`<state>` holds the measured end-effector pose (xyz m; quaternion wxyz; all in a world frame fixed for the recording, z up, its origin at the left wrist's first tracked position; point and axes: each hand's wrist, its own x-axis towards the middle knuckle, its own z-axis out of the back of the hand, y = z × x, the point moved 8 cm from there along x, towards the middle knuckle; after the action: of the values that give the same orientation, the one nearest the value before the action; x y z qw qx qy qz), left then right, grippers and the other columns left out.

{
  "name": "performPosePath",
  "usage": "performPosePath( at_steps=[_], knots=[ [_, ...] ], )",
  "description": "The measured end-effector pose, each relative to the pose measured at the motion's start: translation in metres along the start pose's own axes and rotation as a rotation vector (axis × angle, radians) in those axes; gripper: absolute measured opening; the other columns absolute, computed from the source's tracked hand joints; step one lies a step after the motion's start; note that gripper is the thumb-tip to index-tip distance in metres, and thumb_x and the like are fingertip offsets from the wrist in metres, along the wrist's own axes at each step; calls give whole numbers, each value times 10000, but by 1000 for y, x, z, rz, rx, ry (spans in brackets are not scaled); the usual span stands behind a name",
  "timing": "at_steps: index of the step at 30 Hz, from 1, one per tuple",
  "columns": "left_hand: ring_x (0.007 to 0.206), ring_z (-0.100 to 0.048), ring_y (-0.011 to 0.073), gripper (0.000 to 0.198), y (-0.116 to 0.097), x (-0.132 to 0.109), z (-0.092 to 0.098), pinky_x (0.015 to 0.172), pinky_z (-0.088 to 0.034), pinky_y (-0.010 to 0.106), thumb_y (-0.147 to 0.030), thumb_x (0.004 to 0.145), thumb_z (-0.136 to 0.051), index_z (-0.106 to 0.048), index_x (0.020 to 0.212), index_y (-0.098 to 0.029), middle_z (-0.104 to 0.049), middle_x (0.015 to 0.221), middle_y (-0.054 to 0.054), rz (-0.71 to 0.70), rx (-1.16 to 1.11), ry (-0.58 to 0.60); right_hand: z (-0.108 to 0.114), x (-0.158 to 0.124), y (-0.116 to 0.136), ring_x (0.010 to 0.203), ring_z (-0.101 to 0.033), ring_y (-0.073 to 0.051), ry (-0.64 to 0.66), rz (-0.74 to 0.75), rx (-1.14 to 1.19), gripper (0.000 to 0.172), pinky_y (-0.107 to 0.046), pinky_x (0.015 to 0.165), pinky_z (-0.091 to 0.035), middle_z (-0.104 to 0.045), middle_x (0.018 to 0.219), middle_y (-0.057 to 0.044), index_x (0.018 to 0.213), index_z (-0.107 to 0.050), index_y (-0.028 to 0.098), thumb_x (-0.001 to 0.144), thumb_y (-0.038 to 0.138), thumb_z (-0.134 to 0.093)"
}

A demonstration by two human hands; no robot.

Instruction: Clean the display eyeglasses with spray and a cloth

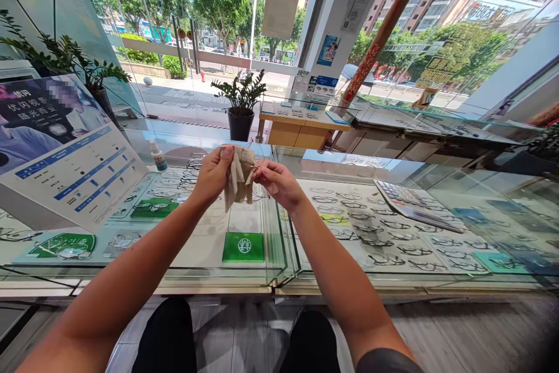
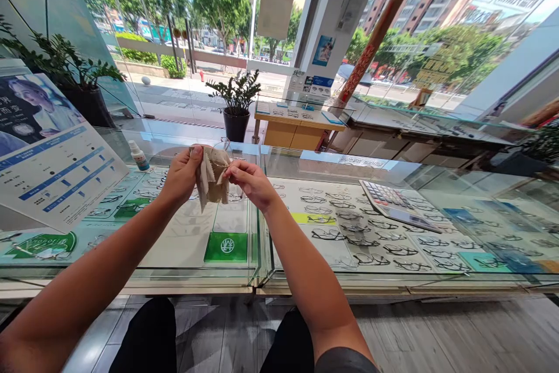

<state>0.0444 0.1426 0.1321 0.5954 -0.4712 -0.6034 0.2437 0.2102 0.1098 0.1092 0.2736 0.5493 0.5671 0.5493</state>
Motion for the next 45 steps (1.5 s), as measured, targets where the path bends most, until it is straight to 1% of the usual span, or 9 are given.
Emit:
performPosePath(
  at_steps=[6, 12, 15, 17, 21, 26, 36, 39, 45],
  knots=[
    [610, -535, 135, 518, -7, 5, 10, 551, -449, 255, -750, 955, -776, -752, 1015, -236, -581, 714, -15, -27, -8, -77, 20, 0, 11, 805, -533, -166, -113, 50, 43, 467, -332, 807, -538, -696, 951, -31, 832, -716, 247, 745, 616, -988],
    [563, -308, 127, 551, -26, -2, 11, 536, -289, 289, -641, 981, -786, -522, 715, -237, -362, 609, -46, -157, 146, -84, 21, 0, 13, 851, -573, -179, -104, 44, 46, 430, -334, 818, -547, -686, 940, -35, 827, -717, 249, 768, 586, -978],
    [621, -375, 136, 424, -41, -9, 6, 586, -327, 295, -524, 967, -820, -597, 766, -225, -502, 709, -15, -291, 334, -65, 18, 0, 11, 866, -602, -176, -81, 31, 55, 425, -318, 815, -534, -682, 910, -28, 801, -734, 236, 751, 572, -990],
    [757, -519, 167, 323, -47, -12, 0, 652, -420, 299, -480, 894, -890, -723, 1010, -229, -699, 1009, 54, -360, 422, -2, 16, 0, 10, 860, -608, -178, -62, 19, 47, 419, -322, 823, -529, -685, 889, -27, 782, -736, 230, 744, 562, -989],
    [1155, -643, 291, 727, -48, -13, -10, 918, -556, 390, -484, 827, -948, -685, 1464, -254, -660, 1566, 150, -429, 539, 112, 12, 0, 10, 837, -598, -190, -19, 13, -6, 385, -347, 821, -507, -686, 863, -37, 755, -727, 221, 768, 536, -948],
    [1228, -679, 326, 664, -50, -15, -15, 1072, -554, 472, -512, 927, -883, -686, 1509, -260, -696, 1566, 144, -536, 658, 165, 6, -1, 13, 819, -563, -192, 51, 17, -35, 307, -348, 810, -472, -668, 810, -35, 743, -759, 217, 805, 477, -910],
    [1241, -709, 305, 665, -45, -15, -13, 1001, -644, 451, -622, 968, -837, -676, 1515, -280, -740, 1407, 133, -692, 805, 154, 6, 0, 15, 805, -589, -206, 53, 38, -128, 268, -368, 820, -461, -688, 768, -26, 720, -763, 233, 821, 465, -851],
    [1172, -725, 289, 651, -49, -16, -11, 957, -646, 429, -640, 950, -850, -693, 1465, -274, -754, 1366, 125, -743, 787, 99, 14, 1, 24, 865, -620, -224, -55, 135, -237, 269, -387, 858, -482, -738, 851, -43, 784, -774, 239, 873, 492, -763],
    [930, -676, 221, 661, -60, -17, 9, 867, -608, 397, -642, 902, -901, -709, 1404, -258, -753, 1296, 101, -745, 740, -176, 45, -19, 50, 955, -632, -246, -550, 486, -495, 297, -416, 866, -504, -771, 1069, -77, 972, -744, 246, 953, 463, -543]
  ],
)
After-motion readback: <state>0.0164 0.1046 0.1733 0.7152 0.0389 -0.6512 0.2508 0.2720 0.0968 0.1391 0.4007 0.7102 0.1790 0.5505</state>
